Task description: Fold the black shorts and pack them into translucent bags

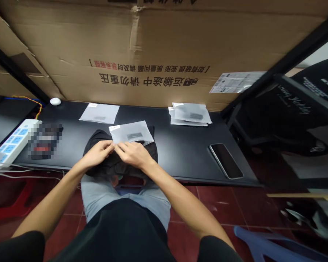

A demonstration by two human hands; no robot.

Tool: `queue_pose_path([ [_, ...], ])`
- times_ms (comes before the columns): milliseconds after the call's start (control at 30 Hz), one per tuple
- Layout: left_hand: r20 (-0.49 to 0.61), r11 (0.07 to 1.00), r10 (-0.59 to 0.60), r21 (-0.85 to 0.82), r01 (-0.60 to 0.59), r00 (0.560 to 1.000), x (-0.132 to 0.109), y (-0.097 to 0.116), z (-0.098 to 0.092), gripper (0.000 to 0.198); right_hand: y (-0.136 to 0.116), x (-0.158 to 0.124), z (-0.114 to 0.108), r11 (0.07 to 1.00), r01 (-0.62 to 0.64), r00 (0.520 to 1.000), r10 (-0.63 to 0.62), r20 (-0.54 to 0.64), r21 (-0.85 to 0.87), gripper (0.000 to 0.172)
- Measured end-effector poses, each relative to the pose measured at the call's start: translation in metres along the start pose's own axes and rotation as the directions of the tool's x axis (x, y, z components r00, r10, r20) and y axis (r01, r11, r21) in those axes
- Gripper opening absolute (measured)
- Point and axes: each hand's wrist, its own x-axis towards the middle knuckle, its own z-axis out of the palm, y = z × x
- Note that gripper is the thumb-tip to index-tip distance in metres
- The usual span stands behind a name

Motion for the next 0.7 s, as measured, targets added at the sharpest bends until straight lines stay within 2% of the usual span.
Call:
queue_pose_path([
  [133, -0.002, 0.985, -0.006, -0.17, 0.005, 1.0, -0.003, 0.006, 0.004, 0.051, -0.001, 0.009, 0.005, 0.996, 0.087, 0.996, -0.087, -0.001, 0.001, 0.029],
  [333, -0.05, 0.985, -0.007, -0.172, -0.001, 0.999, -0.002, 0.004, 0.006, 0.056, 0.009, 0.004, 0.001, 0.993, 0.11, 0.988, -0.115, -0.101, -0.052, 0.024],
  [533, -0.13, 0.972, -0.034, -0.234, 0.003, 0.991, 0.0, -0.006, 0.004, 0.054, 0.025, -0.012, 0.003, 0.998, -0.015, 0.992, 0.007, -0.126, -0.058, 0.024],
  [700, -0.16, 0.96, -0.05, -0.279, 0.004, 0.986, -0.004, -0.004, -0.01, 0.051, 0.049, -0.041, -0.002, 0.991, -0.132, 0.986, 0.128, -0.105, -0.034, 0.029],
])
